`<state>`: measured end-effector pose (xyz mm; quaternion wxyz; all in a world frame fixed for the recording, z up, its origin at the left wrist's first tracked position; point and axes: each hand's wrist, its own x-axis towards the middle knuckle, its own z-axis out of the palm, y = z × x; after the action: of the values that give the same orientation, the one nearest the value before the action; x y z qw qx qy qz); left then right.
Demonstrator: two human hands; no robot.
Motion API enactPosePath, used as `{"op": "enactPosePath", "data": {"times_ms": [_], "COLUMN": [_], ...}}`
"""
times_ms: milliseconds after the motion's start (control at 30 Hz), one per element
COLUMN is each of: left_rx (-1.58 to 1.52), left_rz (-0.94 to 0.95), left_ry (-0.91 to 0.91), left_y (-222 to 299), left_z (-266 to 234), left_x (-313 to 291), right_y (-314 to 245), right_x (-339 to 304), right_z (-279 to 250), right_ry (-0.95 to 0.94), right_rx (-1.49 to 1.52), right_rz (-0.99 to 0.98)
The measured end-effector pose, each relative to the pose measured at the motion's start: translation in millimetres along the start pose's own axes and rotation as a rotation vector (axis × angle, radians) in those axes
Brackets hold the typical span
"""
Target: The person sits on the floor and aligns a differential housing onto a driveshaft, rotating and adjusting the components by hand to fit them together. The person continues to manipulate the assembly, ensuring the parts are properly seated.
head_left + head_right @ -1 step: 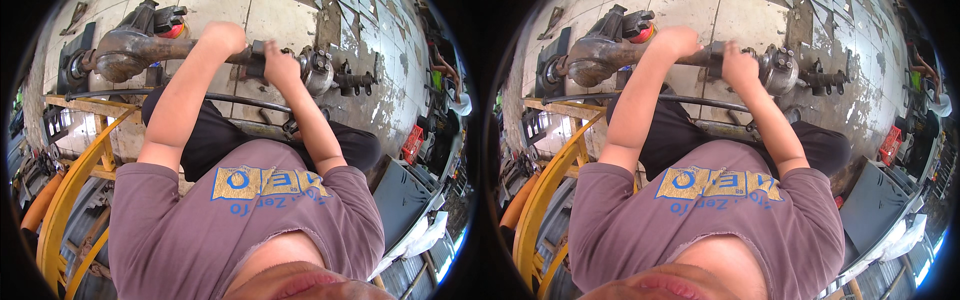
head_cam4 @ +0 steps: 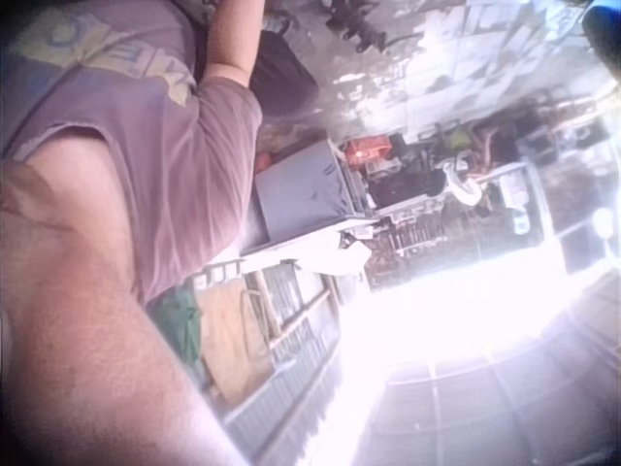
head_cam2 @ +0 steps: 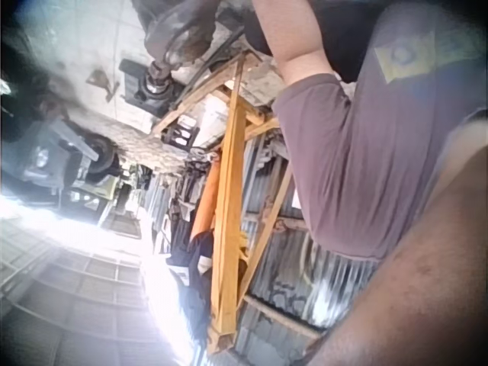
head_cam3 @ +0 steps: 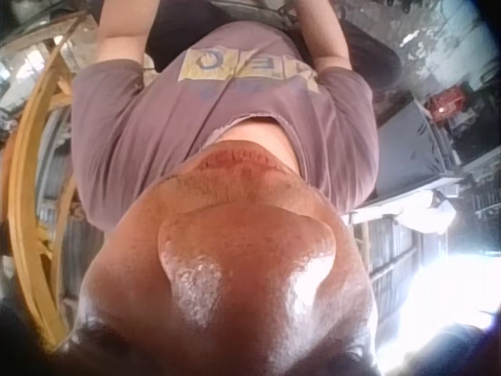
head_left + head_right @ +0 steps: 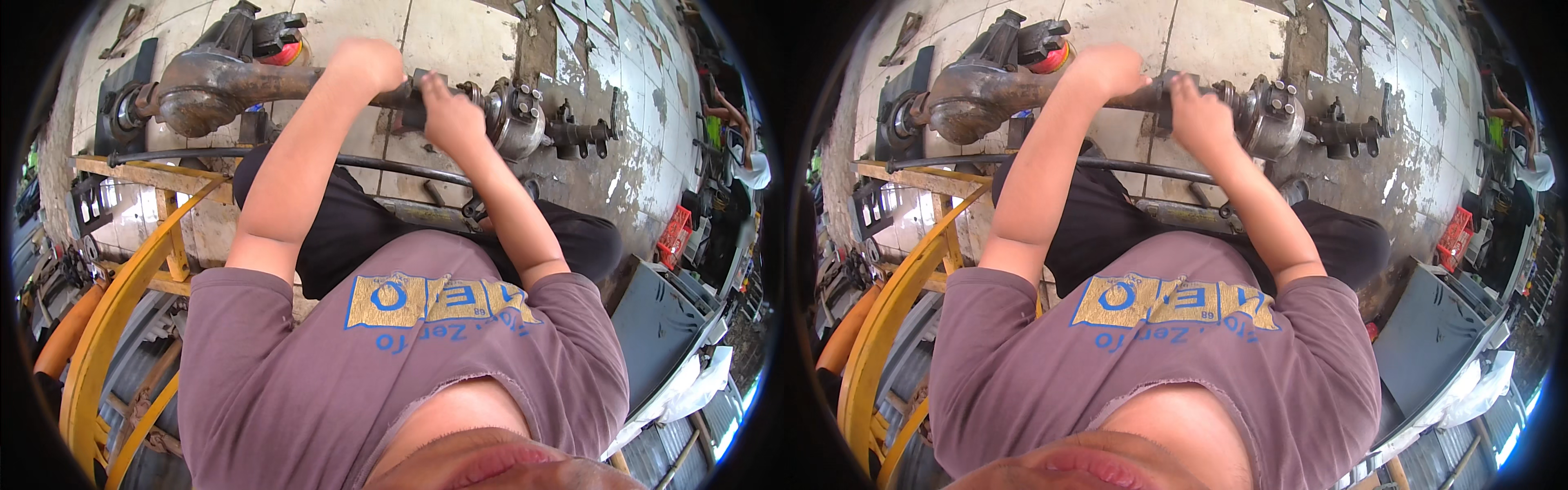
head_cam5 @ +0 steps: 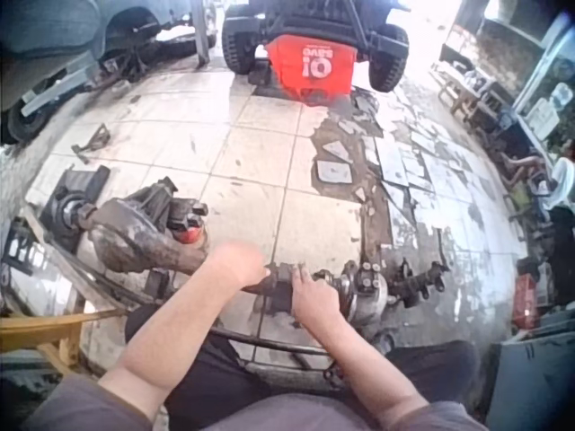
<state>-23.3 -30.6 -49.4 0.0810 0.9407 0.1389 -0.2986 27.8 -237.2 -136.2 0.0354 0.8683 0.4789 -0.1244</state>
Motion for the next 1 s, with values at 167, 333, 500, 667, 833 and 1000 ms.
{"op": "enactPosePath", "data": {"times_ms": [167,333,500,667,833,1000], "left_rx": [0.014,-0.020,0.006,0.020,0.007,0.020], "left_rz": [0.001,0.006,-0.004,-0.025,-0.019,0.006], "left_ry": [-0.049,-0.005,-0.005,-0.018,0.024,0.029], "left_y": [4.1,-2.6,-1.8,4.4,-7.1,-0.3], "left_z": [-4.9,6.9,7.7,-3.0,11.1,2.2], "left_x": [-4.2,1.1,5.0,-0.1,0.8,-2.1], "right_y": [22.4,12.7,-15.6,22.7,6.9,20.9], "right_x": [9.8,2.9,-16.0,14.6,-12.1,4.1], "right_z": [6.6,-6.7,-10.3,7.9,-20.9,-4.4], "right_ry": [0.018,-0.018,-0.022,0.024,-0.033,0.025], "right_rx": [0.035,-0.002,-0.040,0.012,0.017,0.012], "right_rz": [0.101,-0.043,-0.127,0.080,-0.005,-0.024]}}
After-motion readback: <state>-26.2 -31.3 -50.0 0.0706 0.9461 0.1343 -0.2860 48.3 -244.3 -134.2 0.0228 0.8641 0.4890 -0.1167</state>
